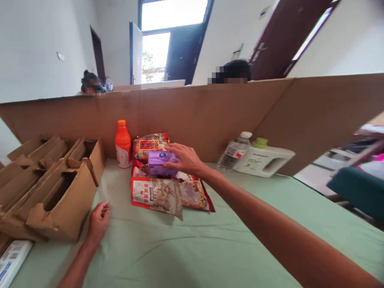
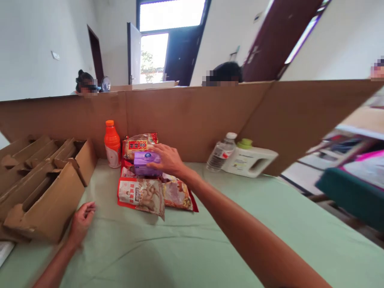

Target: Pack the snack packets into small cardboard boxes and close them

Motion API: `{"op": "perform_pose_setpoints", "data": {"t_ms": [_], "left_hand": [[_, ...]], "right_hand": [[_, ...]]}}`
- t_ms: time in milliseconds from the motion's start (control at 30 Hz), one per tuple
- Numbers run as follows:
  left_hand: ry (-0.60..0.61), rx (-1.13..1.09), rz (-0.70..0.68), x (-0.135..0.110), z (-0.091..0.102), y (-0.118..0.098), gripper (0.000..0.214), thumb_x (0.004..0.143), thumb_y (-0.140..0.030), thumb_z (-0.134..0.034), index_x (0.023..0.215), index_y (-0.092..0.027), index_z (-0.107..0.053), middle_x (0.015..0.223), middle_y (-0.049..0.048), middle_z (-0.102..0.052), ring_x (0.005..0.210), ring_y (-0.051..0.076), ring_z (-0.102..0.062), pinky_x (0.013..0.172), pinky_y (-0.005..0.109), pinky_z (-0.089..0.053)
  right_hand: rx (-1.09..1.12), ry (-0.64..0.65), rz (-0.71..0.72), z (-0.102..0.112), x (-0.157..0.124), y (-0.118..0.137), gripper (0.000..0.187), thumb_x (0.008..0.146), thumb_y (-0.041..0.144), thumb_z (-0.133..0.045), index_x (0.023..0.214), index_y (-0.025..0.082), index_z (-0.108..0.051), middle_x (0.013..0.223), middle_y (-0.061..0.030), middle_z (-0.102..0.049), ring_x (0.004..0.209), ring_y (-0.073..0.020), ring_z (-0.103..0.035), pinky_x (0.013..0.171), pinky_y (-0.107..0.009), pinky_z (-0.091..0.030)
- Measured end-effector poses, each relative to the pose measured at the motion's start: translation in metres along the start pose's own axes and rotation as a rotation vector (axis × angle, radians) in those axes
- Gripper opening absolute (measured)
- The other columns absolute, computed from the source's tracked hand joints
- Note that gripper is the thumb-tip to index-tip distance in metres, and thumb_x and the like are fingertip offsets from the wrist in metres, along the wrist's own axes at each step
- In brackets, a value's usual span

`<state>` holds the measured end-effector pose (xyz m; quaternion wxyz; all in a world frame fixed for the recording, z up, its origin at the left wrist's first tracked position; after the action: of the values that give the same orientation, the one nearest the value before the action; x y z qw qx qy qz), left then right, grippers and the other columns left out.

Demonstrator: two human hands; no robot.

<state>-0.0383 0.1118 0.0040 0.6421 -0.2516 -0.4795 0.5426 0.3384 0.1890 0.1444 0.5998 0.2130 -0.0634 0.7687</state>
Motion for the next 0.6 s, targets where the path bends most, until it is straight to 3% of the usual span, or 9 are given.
{"op": "perform_pose_setpoints", "data": {"t_ms": [67,167,267,333,433,600], "left_hand": [[-0.030,0.060,-0.084,-0.023,0.007,-0.015,0.031,0.076,-0.026,-0.057,0.102,-0.019,-0.074,0.100,0.0115,-0.077,0.094,0.026,-0.072,0.088,0.044,-0.059],[-0.079,0.158,-0.233,-0.056,0.029,-0.051,0.036,0.081,-0.021,-0.059,0.115,-0.022,-0.073,0.119,0.0122,-0.072,0.117,0.028,-0.065,0.106,0.048,-0.049],[-0.222,0.450,-0.528,-0.075,0.062,-0.100,0.042,0.088,-0.012,-0.057,0.127,-0.022,-0.064,0.129,0.0136,-0.066,0.130,0.029,-0.056,0.110,0.049,-0.045],[-0.317,0.662,-0.644,-0.075,0.084,-0.123,0.043,0.089,-0.010,-0.055,0.131,-0.021,-0.060,0.129,0.0148,-0.064,0.132,0.031,-0.054,0.109,0.050,-0.044],[-0.364,0.849,-0.615,-0.062,0.113,-0.135,0.041,0.091,-0.014,-0.053,0.131,-0.018,-0.058,0.131,0.0181,-0.062,0.130,0.035,-0.054,0.109,0.054,-0.042],[-0.345,0.955,-0.402,-0.031,0.133,-0.111,0.049,0.091,-0.025,-0.050,0.137,-0.012,-0.054,0.129,0.0216,-0.065,0.126,0.039,-0.055,0.109,0.058,-0.037]], "right_hand": [[0.008,-0.061,-0.004,0.004,-0.022,-0.005,0.057,0.085,0.049,-0.066,0.135,0.020,-0.061,0.144,-0.0183,-0.057,0.134,-0.0401,-0.050,0.105,-0.056,-0.042],[0.057,-0.242,0.022,0.001,-0.056,-0.009,0.044,0.086,0.051,-0.062,0.123,0.028,-0.067,0.138,-0.0142,-0.063,0.130,-0.0391,-0.055,0.100,-0.056,-0.048],[0.121,-0.334,0.024,-0.017,-0.082,-0.007,0.037,0.085,0.051,-0.059,0.117,0.034,-0.069,0.133,-0.0112,-0.066,0.127,-0.0406,-0.057,0.096,-0.058,-0.049],[0.143,-0.358,0.017,-0.032,-0.094,0.000,0.035,0.085,0.047,-0.058,0.115,0.034,-0.069,0.129,-0.0111,-0.068,0.123,-0.0399,-0.060,0.095,-0.059,-0.050],[0.108,-0.320,0.021,-0.049,-0.106,0.015,0.035,0.083,0.039,-0.057,0.114,0.029,-0.070,0.127,-0.0126,-0.069,0.120,-0.0361,-0.062,0.093,-0.055,-0.052],[-0.090,-0.237,0.011,-0.054,-0.115,0.038,0.030,0.082,0.028,-0.062,0.111,0.026,-0.071,0.140,-0.0120,-0.061,0.124,-0.0341,-0.057,0.094,-0.051,-0.049]]}}
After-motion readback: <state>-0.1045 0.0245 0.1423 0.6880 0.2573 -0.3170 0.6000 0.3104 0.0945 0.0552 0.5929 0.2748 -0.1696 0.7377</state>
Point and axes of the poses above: each hand's wrist, its own x-axis towards the middle knuckle, its own z-axis out of the back of the hand, y = z × x, the point moved 3 cm from there along x, towards the middle knuckle
